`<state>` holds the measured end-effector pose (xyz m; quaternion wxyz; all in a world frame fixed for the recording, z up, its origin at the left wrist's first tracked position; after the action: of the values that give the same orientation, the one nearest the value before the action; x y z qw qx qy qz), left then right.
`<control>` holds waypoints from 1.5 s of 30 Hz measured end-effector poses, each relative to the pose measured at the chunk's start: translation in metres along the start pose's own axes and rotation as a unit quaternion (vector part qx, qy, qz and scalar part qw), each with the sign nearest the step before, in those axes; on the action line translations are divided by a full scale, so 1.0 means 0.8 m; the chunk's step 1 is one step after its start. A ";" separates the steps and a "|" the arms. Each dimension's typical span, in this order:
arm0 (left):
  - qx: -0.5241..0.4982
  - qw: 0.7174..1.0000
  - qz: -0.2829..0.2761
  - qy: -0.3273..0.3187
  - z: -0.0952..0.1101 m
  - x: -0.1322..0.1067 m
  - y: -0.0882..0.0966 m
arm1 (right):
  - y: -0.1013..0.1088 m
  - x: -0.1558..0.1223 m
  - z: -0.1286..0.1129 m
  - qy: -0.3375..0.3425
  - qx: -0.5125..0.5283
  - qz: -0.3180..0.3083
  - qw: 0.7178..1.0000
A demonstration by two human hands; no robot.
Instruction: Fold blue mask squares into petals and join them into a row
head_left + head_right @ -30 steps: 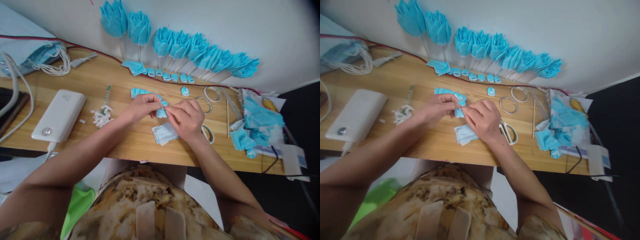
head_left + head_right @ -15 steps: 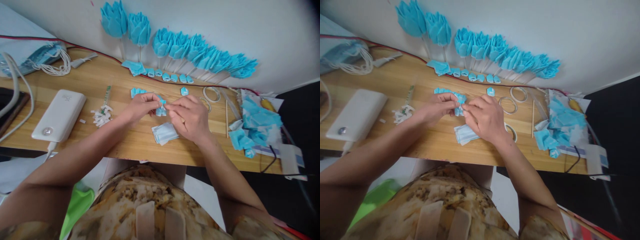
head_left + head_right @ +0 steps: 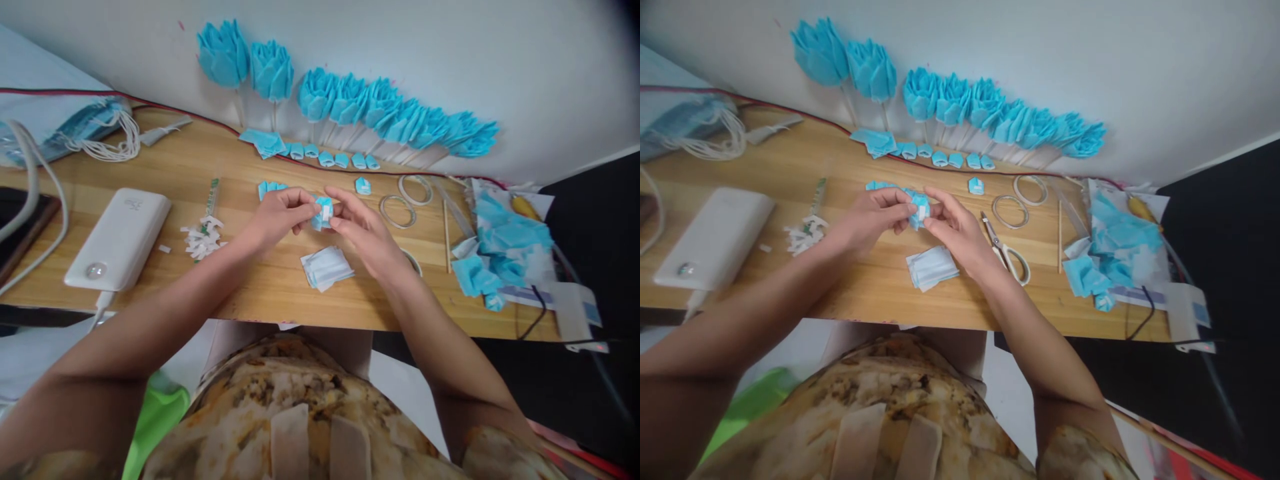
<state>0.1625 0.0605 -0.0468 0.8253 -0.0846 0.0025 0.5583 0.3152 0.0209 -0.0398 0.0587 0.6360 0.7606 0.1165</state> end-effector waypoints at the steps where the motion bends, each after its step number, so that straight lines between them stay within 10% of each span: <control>1: 0.005 1.000 0.000 -0.006 0.001 0.000 0.000 | -0.002 0.001 0.000 -0.004 0.009 0.002 1.000; 19: 0.060 0.993 -0.096 0.022 -0.006 0.001 -0.008 | 0.009 0.005 0.001 -0.011 -0.007 0.055 0.998; 24: 0.078 0.995 -0.049 0.035 -0.003 0.000 -0.004 | 0.029 -0.005 -0.002 0.020 -0.048 0.083 0.995; 32: 0.065 0.997 -0.028 0.039 -0.007 0.003 -0.001 | 0.124 -0.050 0.004 0.045 -0.317 0.247 0.915; 45: 0.067 0.997 -0.022 0.037 -0.009 0.004 0.001 | 0.101 -0.036 0.039 -0.041 -0.600 0.137 0.787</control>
<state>0.1634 0.0624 -0.0543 0.8404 -0.0498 0.0686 0.5353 0.4047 0.0088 -0.0512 0.4426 0.5744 0.4395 0.5301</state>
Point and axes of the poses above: each hand's wrist, its own x-axis towards the middle knuckle, its own y-axis out of the back of the hand, z = x × y, the point moved 6 cm from there along x, towards the middle knuckle, and after that the axes turned 1 degree about y, right-handed, at the moved point
